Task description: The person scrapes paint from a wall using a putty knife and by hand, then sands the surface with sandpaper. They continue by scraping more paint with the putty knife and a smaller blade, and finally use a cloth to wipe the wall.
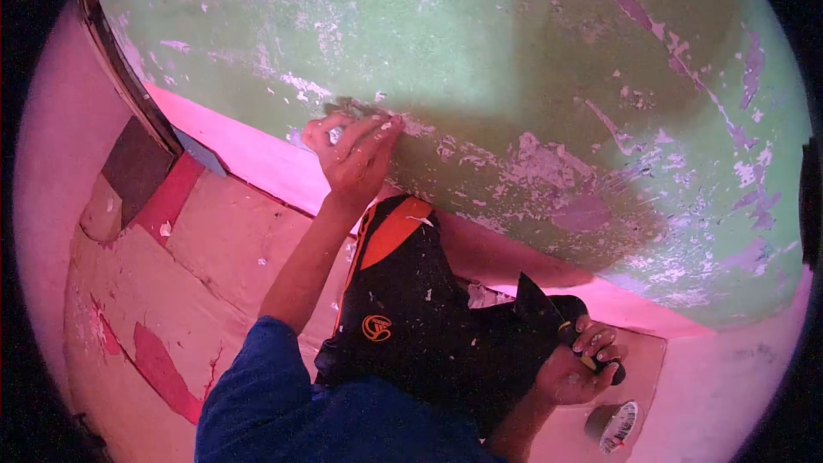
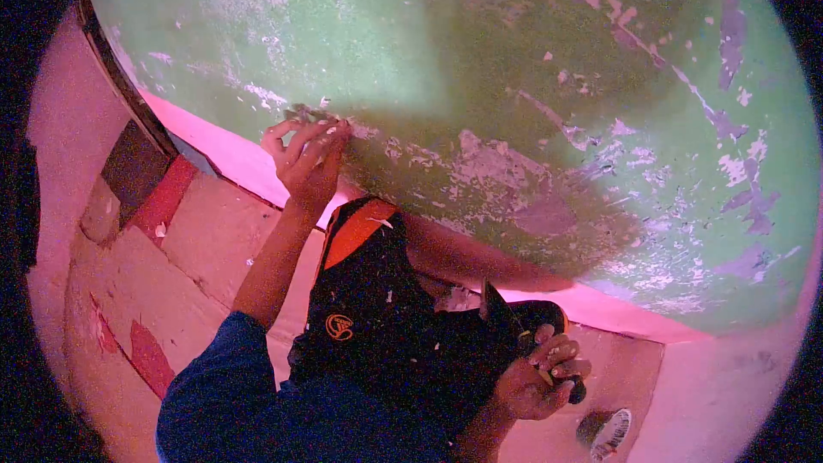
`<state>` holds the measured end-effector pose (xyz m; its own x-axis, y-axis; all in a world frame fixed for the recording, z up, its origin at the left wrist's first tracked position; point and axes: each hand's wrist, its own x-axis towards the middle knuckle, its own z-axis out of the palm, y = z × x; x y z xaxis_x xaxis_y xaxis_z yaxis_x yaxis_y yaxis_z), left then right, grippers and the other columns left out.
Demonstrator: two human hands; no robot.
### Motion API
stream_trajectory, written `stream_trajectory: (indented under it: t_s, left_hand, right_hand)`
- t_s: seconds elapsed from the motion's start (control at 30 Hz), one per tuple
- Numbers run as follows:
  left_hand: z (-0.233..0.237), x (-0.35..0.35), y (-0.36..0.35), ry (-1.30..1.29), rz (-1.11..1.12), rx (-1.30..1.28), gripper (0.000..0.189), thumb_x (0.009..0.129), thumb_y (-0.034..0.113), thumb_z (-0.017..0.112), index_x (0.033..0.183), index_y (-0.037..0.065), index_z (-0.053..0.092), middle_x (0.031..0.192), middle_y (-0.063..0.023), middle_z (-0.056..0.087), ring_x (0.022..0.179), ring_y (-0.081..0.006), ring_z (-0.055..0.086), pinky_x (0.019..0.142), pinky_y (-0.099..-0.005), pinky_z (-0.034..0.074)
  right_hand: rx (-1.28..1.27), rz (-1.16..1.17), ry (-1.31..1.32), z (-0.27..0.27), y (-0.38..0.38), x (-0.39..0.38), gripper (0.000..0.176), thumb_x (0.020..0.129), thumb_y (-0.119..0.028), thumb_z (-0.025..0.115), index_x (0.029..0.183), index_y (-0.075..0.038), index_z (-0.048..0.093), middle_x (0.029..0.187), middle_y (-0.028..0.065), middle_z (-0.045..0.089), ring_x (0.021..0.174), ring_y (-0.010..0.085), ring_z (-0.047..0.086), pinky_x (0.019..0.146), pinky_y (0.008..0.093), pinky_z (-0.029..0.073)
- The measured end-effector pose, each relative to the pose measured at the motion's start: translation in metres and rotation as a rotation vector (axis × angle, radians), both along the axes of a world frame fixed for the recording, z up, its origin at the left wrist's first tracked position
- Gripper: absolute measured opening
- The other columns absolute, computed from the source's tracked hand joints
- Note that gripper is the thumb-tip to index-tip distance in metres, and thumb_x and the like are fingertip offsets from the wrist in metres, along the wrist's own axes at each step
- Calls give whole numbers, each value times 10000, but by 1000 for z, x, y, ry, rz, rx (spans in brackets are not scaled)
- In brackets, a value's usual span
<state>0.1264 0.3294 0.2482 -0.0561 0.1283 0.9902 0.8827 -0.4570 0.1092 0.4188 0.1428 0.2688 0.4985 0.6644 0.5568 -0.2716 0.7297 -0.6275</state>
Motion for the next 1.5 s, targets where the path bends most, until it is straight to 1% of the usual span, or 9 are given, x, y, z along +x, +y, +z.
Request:
stream_trajectory:
  t_s: [0.2,0.33,0.57,0.77,0.87,1.03,1.23,1.3,1.5]
  left_hand:
    - [15,17,-7,-15,173,-192,68,767,87,623,835,85,622,843,-47,575,792,-246,466,719,-387,326]
    - [-14,42,-43,22,-371,-630,200,879,202,483,870,18,560,842,-133,560,787,-292,500,743,-426,368]
    - [-13,135,-140,-1315,-1639,-1309,460,909,274,484,1284,81,298,1238,-43,428,1054,-192,508,867,-427,439]
    - [-12,145,-129,-2027,-1547,-1133,373,832,109,609,1150,28,432,947,-31,555,913,-137,568,799,-282,476]
    - [-11,147,-121,-2040,-1309,-1082,310,850,136,589,1114,35,461,901,-5,594,851,-120,594,771,-276,486]
    - [-35,165,-118,-1746,-1427,-1327,269,885,214,537,1116,86,491,1029,-24,583,930,-137,572,802,-309,475]
    - [-49,157,-132,-1600,-1377,-1448,257,878,169,505,1110,64,474,1053,-69,546,965,-174,551,789,-306,477]
    - [-39,149,-124,-944,-1178,-1442,227,849,93,504,1071,44,500,1064,-83,550,976,-182,552,796,-305,474]
    - [-26,137,-116,-1243,-1438,-1524,216,847,171,524,1010,34,488,950,-102,562,855,-212,570,786,-346,469]
  right_hand:
    - [40,117,-20,11,6,-14,267,798,-342,531,717,-140,375,683,21,354,685,163,363,725,359,305]
    - [49,205,34,12,4,-14,297,790,-385,513,676,-146,379,685,24,364,687,173,368,750,386,317]
    - [176,27,-71,4,14,-31,375,801,-504,421,651,-161,404,693,18,381,697,172,386,760,381,325]
    - [55,44,34,-2,6,-36,331,803,-410,498,674,-105,504,826,106,477,842,250,492,942,499,303]
    - [-376,263,-275,-22,-11,-2,159,726,-233,525,747,-75,529,1117,216,479,1031,296,476,983,509,319]
    - [-981,561,-116,-22,-28,12,435,799,-17,534,1209,-90,408,863,90,589,578,107,522,448,191,384]
    - [-1124,366,-269,-31,-60,52,352,890,-174,504,1221,-70,443,740,5,505,566,55,424,468,179,329]
    - [-1079,41,-292,-48,-82,79,292,911,-176,463,1165,-34,483,736,-10,510,537,47,424,464,174,336]
    - [-1250,-287,-391,-217,-168,126,297,883,-186,512,1120,-7,504,929,115,610,848,186,581,729,299,464]
